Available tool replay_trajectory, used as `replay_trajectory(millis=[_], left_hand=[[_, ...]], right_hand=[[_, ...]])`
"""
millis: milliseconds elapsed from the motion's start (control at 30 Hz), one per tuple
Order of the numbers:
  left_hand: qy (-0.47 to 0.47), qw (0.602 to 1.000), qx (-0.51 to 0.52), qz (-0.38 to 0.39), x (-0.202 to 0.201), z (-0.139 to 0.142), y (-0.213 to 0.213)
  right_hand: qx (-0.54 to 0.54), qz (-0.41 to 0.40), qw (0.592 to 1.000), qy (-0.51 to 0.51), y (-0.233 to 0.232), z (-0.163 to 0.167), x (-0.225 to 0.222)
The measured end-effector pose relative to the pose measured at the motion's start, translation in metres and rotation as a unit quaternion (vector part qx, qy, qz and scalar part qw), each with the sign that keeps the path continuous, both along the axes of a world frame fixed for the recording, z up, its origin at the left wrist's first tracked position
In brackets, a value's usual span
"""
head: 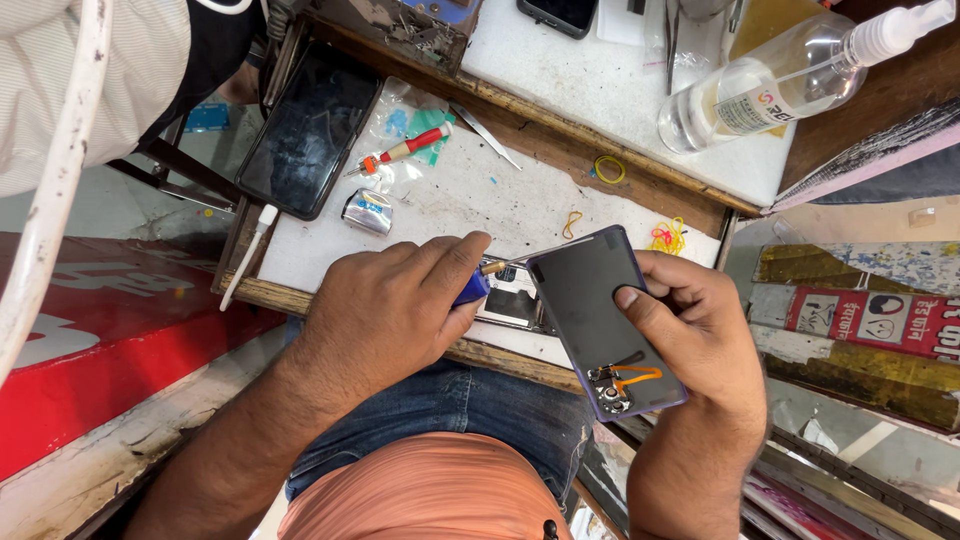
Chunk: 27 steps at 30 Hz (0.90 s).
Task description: The person uses a blue electric screwdriver to remove screws from the back cover of a smartphone. They then detach the back cover and set it aside, leaving the phone's internal components exposed on the workbench.
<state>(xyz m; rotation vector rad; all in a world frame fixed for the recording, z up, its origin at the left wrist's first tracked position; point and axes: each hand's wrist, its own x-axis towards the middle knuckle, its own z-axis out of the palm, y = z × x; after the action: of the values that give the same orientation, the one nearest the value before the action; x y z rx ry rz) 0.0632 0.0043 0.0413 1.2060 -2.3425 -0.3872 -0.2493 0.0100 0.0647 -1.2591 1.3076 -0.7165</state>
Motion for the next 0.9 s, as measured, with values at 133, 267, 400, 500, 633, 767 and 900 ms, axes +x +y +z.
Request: replay_trajectory(millis=[133,267,400,500,633,767,900], left_hand=[[-0.006,1.000,-0.003,0.001,0.0014,-0.0007,0.0002],[-0.005,1.000,-0.002,0.003,0.0023,-0.0005,0.0012],[-0.007,1.000,0.001,0.002,0.0027,-0.0005,0.0018],[-0.003,1.000,-0.005,0.003,0.0023,-0.0011,0.0020],[-0.010,1.000,-0.003,0.006,0.0034,-0.0021,0.0024],[-0.005,1.000,-0.004,0.012,0.0045,-0.0031,0.0028],[0.006,1.000,-0.006,0.020,0.0063,-0.0025,0.0032]], right_hand=[[0.003,-0.004,1.000,-0.011,0.0001,0.0022,0.0007],[0.004,-0.013,1.000,-0.011,0.0007,0.0036,0.0019],[0.000,-0.021,1.000,-0.015,0.0017,0.0037,0.0022],[-0.007,-0.018,1.000,-0.024,0.0014,0.0030,0.0012],[-0.002,-0.032,0.999,-0.024,0.0015,0.0014,0.0003],[-0.009,-0.025,0.999,-0.022,0.0018,0.0014,0.0000],[-0.014,-0.058,0.998,-0.029,0.0029,0.0028,0.0023]])
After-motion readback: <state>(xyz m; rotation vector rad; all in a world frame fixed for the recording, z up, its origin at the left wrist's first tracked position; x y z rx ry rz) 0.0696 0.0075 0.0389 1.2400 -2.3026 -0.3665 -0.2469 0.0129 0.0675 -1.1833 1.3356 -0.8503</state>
